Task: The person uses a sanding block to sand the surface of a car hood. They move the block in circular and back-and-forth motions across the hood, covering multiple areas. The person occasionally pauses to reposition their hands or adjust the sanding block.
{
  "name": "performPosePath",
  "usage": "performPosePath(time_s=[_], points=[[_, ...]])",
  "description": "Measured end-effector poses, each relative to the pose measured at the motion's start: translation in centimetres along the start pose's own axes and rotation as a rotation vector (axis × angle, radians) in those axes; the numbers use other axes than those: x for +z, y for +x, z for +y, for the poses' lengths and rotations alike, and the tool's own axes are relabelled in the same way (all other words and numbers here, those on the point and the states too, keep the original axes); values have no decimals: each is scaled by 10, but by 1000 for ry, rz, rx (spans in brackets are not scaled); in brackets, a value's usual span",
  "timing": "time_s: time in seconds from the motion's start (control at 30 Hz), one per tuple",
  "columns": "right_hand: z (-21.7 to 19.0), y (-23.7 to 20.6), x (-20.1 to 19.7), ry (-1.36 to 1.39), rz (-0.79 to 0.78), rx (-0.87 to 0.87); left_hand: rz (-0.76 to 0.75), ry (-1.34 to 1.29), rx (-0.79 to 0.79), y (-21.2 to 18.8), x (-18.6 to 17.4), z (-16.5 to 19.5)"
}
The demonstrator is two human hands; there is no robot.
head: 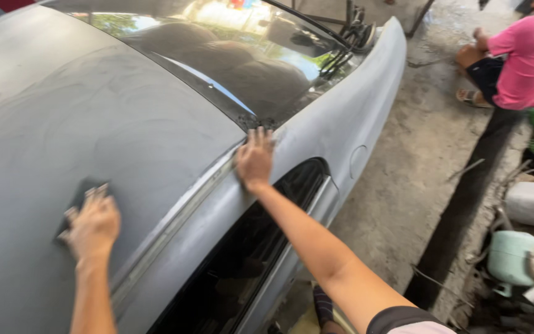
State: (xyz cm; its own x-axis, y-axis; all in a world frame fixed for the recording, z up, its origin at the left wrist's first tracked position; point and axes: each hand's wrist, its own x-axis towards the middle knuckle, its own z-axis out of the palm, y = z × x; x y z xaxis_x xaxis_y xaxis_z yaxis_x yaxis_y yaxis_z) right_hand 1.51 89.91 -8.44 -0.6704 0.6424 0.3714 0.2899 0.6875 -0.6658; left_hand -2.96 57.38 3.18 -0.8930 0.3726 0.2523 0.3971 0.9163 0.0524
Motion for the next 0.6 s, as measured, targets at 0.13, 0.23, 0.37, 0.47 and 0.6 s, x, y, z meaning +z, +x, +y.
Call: performPosePath(time_s=[0.13,0.23,0.37,0.47,0.6], points=[[-76,-50,-11,224,-120,-255,-13,45,-148,-51,28,9],[-110,-73,-4,232,-195,-124,-74,30,16,-39,52,23],[-116,-77,5,222,-117,-49,-109,-7,-122,-18,22,-53],[-112,-75,5,187,-80,-87,-143,-80,-313,-62,-5,-117],[-111,-77,3,183,-44,-117,-20,67,-176,-138,19,-82]])
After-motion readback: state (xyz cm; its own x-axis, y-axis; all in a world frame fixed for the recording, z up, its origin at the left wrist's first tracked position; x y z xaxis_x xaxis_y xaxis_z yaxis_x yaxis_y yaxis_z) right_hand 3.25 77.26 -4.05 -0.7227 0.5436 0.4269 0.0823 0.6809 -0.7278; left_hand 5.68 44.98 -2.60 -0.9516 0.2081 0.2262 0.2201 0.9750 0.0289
